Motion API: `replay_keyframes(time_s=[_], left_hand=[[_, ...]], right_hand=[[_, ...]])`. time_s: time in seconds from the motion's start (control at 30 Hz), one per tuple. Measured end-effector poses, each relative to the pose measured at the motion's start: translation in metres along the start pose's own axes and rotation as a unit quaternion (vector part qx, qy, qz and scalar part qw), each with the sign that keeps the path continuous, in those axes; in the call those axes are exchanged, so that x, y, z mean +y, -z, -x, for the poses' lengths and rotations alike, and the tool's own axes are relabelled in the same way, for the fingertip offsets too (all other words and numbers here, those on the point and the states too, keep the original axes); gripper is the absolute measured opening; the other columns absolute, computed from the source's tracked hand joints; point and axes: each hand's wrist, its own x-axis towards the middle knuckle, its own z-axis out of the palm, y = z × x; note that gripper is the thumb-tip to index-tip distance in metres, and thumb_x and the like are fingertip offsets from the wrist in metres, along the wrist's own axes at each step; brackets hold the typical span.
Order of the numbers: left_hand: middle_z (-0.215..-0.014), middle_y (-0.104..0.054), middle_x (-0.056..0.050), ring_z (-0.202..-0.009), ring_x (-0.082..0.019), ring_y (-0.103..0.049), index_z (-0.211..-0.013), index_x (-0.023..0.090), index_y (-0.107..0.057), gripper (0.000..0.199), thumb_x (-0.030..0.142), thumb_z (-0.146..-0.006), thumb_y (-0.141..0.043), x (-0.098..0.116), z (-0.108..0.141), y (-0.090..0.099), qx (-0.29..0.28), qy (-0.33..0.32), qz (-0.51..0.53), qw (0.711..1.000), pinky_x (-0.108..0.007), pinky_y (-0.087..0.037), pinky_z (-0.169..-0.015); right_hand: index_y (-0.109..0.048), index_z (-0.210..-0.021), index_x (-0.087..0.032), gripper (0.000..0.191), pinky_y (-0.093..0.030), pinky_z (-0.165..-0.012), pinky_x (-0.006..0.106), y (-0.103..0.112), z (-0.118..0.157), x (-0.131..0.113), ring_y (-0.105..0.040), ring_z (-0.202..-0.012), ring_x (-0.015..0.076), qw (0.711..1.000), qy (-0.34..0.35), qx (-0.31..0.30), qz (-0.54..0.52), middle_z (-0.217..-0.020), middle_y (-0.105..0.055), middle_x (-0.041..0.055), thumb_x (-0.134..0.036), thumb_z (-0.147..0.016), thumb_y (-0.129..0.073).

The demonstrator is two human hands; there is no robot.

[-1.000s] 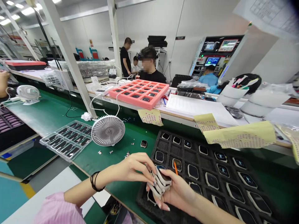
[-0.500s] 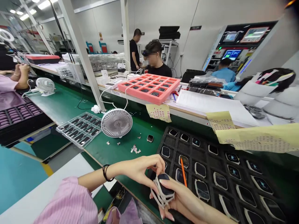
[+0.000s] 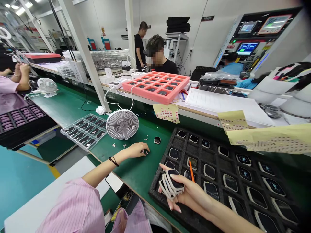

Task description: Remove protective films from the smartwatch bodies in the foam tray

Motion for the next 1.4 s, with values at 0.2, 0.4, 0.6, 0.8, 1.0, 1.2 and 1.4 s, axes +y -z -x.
replay_keyframes(time_s=[0.2, 0.4, 0.6, 0.8, 1.0, 1.2, 1.4], left_hand=[[-0.085, -0.066, -0.004, -0.079, -0.013, -0.058, -0.084, 0.015, -0.068, 0.01, 0.013, -0.075, -0.068, -0.005, -0.009, 0.004, -0.034, -0.017, 0.035, 0.999, -0.02, -0.041, -0.068], [-0.087, -0.068, -0.004, -0.067, -0.009, -0.061, -0.09, 0.013, -0.068, 0.017, 0.028, -0.083, -0.063, 0.044, 0.009, 0.026, 0.084, -0.059, 0.134, 0.986, -0.017, -0.047, -0.064], [-0.085, -0.069, -0.005, -0.082, -0.01, -0.062, -0.083, 0.015, -0.068, 0.004, 0.013, -0.08, -0.066, 0.118, 0.037, 0.038, 0.219, -0.362, 0.144, 0.895, -0.019, -0.05, -0.077], [-0.085, -0.068, -0.006, -0.08, -0.011, -0.062, -0.087, 0.015, -0.068, 0.008, 0.011, -0.081, -0.065, 0.122, 0.031, 0.032, 0.268, -0.418, 0.064, 0.866, -0.021, -0.049, -0.074], [-0.093, -0.068, -0.007, -0.089, -0.012, -0.061, -0.094, 0.016, -0.07, 0.017, 0.009, -0.079, -0.066, 0.121, 0.032, 0.033, 0.178, -0.413, 0.115, 0.886, -0.022, -0.049, -0.083], [-0.091, -0.062, -0.007, -0.086, -0.01, -0.059, -0.082, 0.014, -0.072, 0.01, 0.02, -0.074, -0.073, 0.123, 0.034, 0.031, 0.091, -0.321, 0.281, 0.9, -0.019, -0.049, -0.079], [-0.102, -0.061, -0.011, -0.096, -0.014, -0.058, -0.084, 0.011, -0.063, 0.034, 0.031, -0.064, -0.08, 0.133, 0.034, 0.038, 0.007, -0.297, 0.337, 0.893, -0.021, -0.048, -0.083]], right_hand=[[0.014, -0.147, -0.023, 0.086, -0.036, -0.045, 0.025, 0.007, -0.005, -0.005, -0.061, -0.056, 0.0191, 0.999, 0.02, -0.015, -0.024, -0.093, -0.064, 0.0115, -0.043, -0.086, -0.045], [0.006, -0.147, -0.021, 0.083, -0.034, -0.043, 0.024, 0.01, -0.008, -0.014, -0.06, -0.054, 0.0184, 0.998, 0.041, -0.031, -0.045, -0.09, -0.064, 0.011, -0.044, -0.085, -0.044], [-0.03, -0.137, -0.017, 0.059, -0.035, -0.043, 0.024, 0.008, -0.013, -0.014, -0.061, -0.054, 0.0188, 0.996, 0.037, -0.057, -0.058, -0.09, -0.065, 0.0115, -0.043, -0.086, -0.044], [-0.06, -0.09, -0.006, 0.043, -0.035, -0.044, 0.024, 0.005, -0.014, -0.011, -0.059, -0.054, 0.0162, 0.995, 0.033, -0.07, -0.055, -0.092, -0.064, 0.0165, -0.045, -0.087, -0.04], [-0.063, -0.083, -0.003, 0.055, -0.036, -0.044, 0.022, 0.009, -0.017, -0.007, -0.056, -0.051, 0.0156, 0.994, 0.017, -0.093, -0.048, -0.064, -0.061, 0.0135, -0.05, -0.087, -0.034], [-0.062, -0.083, -0.004, 0.054, -0.034, -0.04, 0.02, 0.003, -0.018, -0.005, -0.059, -0.049, 0.0151, 0.995, -0.016, -0.095, -0.039, -0.069, -0.062, 0.0112, -0.056, -0.077, -0.049], [-0.055, -0.112, -0.012, 0.061, -0.034, -0.045, 0.02, 0.008, -0.019, -0.001, -0.059, -0.052, 0.0149, 0.995, -0.03, -0.095, -0.025, -0.081, -0.067, 0.0113, -0.056, -0.07, -0.056]])
